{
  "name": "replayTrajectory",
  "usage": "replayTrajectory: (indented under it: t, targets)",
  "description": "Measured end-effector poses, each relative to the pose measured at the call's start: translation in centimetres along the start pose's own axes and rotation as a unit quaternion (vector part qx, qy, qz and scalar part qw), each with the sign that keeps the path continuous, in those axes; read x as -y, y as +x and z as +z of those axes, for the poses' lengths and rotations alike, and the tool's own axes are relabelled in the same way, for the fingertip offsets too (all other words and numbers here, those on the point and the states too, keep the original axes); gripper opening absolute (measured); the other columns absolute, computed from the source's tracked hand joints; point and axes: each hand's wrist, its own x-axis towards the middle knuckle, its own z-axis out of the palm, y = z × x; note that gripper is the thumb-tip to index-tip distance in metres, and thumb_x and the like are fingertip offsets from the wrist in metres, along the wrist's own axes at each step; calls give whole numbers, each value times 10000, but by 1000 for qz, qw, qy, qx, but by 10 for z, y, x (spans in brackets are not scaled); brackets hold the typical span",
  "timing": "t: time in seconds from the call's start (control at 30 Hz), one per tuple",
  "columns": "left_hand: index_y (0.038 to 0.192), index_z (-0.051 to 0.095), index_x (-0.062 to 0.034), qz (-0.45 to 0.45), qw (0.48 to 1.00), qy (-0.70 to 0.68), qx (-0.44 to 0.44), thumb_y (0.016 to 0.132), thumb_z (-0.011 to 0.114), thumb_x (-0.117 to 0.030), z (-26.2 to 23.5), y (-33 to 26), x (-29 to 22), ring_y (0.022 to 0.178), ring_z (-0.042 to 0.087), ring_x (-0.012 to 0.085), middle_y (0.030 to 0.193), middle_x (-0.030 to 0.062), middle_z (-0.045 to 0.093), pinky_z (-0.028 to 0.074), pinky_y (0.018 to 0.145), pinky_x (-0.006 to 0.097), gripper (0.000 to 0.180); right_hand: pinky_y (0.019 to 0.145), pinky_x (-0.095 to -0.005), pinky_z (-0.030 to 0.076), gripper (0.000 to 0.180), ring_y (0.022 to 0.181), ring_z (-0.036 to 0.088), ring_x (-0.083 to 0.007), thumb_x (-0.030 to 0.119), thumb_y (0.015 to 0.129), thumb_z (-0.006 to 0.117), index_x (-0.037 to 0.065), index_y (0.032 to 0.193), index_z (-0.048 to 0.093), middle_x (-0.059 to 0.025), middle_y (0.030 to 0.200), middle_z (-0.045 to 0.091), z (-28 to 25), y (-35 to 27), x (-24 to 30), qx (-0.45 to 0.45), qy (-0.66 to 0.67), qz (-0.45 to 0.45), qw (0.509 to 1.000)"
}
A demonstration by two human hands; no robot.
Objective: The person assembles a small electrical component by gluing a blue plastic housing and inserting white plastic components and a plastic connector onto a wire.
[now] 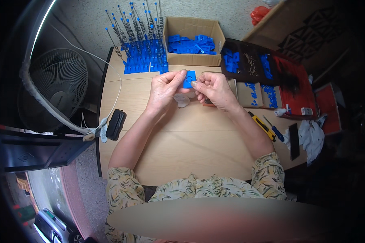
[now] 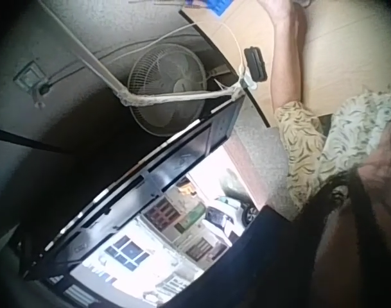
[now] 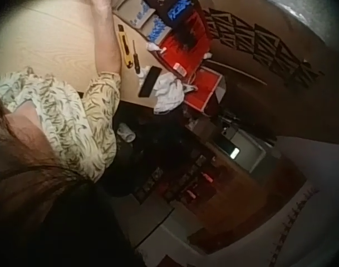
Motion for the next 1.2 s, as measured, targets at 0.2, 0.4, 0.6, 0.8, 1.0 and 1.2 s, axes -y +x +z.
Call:
replayTrajectory:
  t: [0.2,0.4,0.6,0.8,1.0,1.2]
  targets:
    - [1092,682,-15,-94,985,15,141,1034,499,-388,-5,-38,0,822,677,122,970,93,705,552,721,250,419,567,-197,505,172,622,580,-45,151,947,652,12,859,603,-11,727,618,-7,-48,1,-2,16,-15,1000]
    - [744,595,-62,-36,979,99,174,1030,513,-391,9,-93,39,585,505,48,635,-23,560,411,537,233,444,571,-203,485,187,621,564,-50,168,947,643,17,857,580,11,733,583,0,-99,-27,59,4,-47,997]
    - [698,569,-7,82,954,246,154,983,582,-200,20,-122,61,515,410,75,544,26,488,341,468,296,344,504,-209,388,254,582,484,-24,240,984,589,45,827,546,37,679,506,7,-124,-62,38,-42,-41,998]
    - [710,575,4,117,943,276,143,976,574,-164,30,-132,65,504,398,98,532,62,440,352,473,318,314,513,-214,383,293,591,460,-26,271,1000,569,55,811,506,30,690,501,4,-133,-79,44,-18,-66,997]
    - [732,540,-11,6,976,157,152,1039,493,-282,27,-127,74,541,428,81,578,30,490,376,492,298,413,513,-218,373,296,593,441,-24,263,998,571,63,797,487,37,670,471,7,-133,-86,52,13,-64,996]
    - [725,517,-25,35,972,166,164,1064,433,-286,35,-127,73,565,476,67,596,12,516,411,525,267,435,523,-224,351,318,620,421,-25,256,1000,569,57,769,482,54,644,427,4,-134,-87,69,29,-30,997]
